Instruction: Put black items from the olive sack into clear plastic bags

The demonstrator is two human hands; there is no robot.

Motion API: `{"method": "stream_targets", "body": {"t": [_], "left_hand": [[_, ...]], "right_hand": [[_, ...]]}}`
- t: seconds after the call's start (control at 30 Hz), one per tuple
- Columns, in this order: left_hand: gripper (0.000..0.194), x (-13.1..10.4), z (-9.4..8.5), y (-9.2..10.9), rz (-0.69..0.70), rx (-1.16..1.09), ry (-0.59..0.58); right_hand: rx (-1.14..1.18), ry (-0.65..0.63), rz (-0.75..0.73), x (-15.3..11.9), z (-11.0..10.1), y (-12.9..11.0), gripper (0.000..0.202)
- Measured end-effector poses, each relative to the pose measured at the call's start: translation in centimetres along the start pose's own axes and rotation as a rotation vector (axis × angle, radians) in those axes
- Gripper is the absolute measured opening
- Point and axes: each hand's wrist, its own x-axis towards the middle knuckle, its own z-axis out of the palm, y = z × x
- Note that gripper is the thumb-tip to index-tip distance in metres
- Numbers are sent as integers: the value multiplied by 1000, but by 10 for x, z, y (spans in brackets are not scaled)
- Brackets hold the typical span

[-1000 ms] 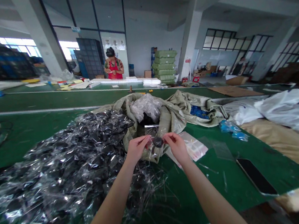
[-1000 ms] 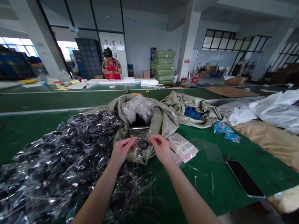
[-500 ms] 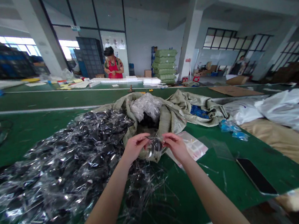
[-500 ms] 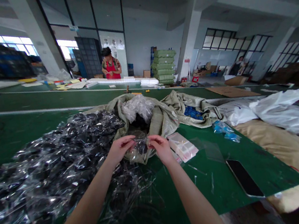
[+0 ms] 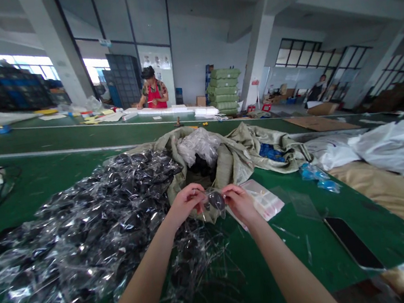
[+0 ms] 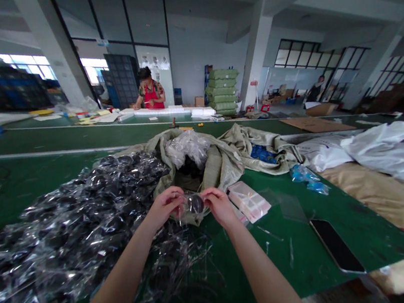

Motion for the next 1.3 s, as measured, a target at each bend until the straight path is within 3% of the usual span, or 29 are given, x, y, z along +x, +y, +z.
{"method": "stream_targets", "body": {"t": [0.17,0.27,0.57,0.77,0.87,1.03,1.3], "left_hand": [[31,-3,0,14,-41,98,-56],[29,-3,3,19,-32,128,-24],[32,-6,11,9,30,74,82],[36,-13,19,23,-21,-14,259],[42,-15,27,30,-92,-41,331],[43,-20,32,31,-144,-33,298],[38,-20,32,13,-78,-214,241]], "right_hand": [[13,-21,6,-1,-1,-9,2],[26,-28,4,-2,-2,-13,2],[13,-30,-26,-3,1,-16,4],[-65,-27,-66,-3,2,-16,6],[-187,-25,-155,-4,2,-17,9],[-343,-29,-296,-8,3,-24,13],[-292,-59,-374,-9,1,-23,13]]}}
